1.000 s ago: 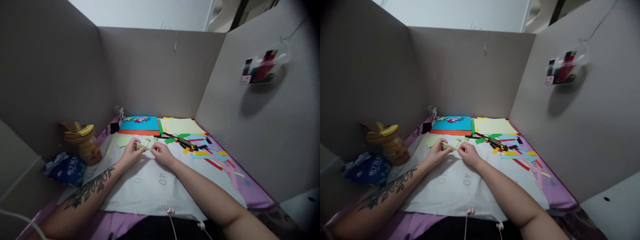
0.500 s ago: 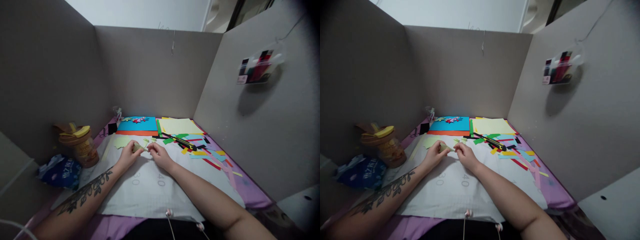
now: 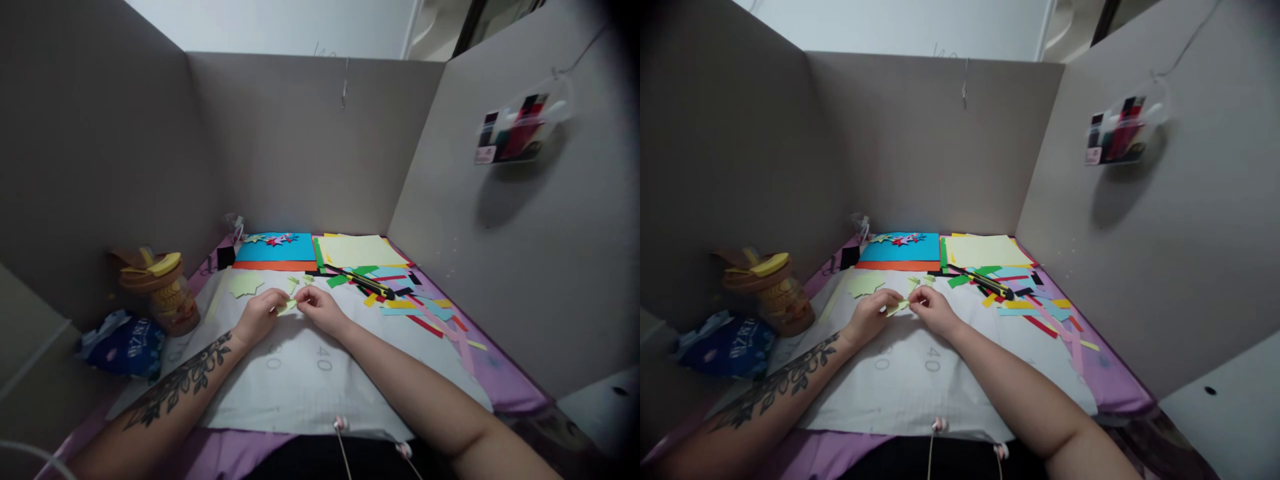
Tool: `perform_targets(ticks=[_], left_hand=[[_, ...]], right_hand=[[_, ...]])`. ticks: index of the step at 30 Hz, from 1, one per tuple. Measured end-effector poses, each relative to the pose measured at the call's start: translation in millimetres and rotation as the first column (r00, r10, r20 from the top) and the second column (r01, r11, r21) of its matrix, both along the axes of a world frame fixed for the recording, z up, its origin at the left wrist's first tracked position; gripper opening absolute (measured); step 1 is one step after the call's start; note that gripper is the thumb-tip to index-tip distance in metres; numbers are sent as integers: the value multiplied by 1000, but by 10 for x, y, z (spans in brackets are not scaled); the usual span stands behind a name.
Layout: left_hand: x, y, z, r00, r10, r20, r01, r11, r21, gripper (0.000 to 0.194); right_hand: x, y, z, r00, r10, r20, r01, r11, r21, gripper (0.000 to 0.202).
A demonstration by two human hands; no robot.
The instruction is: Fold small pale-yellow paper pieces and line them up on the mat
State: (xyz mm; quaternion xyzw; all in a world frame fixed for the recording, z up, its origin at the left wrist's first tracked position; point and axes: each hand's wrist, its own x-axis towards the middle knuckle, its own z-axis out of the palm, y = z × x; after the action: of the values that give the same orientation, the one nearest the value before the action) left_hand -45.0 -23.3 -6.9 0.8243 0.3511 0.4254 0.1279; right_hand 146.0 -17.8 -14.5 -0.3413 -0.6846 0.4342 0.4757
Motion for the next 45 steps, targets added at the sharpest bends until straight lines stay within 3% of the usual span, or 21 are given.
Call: perform_targets(ticks=[7, 12, 16, 24, 30, 38, 45], left_hand=[[84, -20, 54, 981, 163, 105, -131, 956, -263, 9], [173, -38, 87, 943, 201, 265, -56, 881, -470, 7], [231, -61, 92, 911, 225, 346, 9, 827, -562, 15], [293, -99, 53, 852, 178, 492, 216, 737, -641, 27], [319, -129, 67, 876, 225, 427, 102, 779, -619, 41], [306, -100, 96, 835, 283, 471, 155, 702, -696, 43], [174, 34, 63, 793, 340, 506, 128, 718, -684, 44]], right_hand=[[-2, 12, -2, 999, -21, -29, 21, 999, -30, 6], [-6, 4, 10, 997, -67, -33, 64, 995, -77, 11], [-15, 30, -24, 993, -96, -62, 87, 987, -134, 15], [-63, 72, -69, 963, -98, -249, 49, 979, -198, 26], [-71, 52, -77, 978, -72, -195, 46, 990, -132, 26], [-51, 61, -72, 983, -89, -161, 70, 991, -118, 25], [171, 192, 9, 966, -193, -170, 174, 977, -120, 24]])
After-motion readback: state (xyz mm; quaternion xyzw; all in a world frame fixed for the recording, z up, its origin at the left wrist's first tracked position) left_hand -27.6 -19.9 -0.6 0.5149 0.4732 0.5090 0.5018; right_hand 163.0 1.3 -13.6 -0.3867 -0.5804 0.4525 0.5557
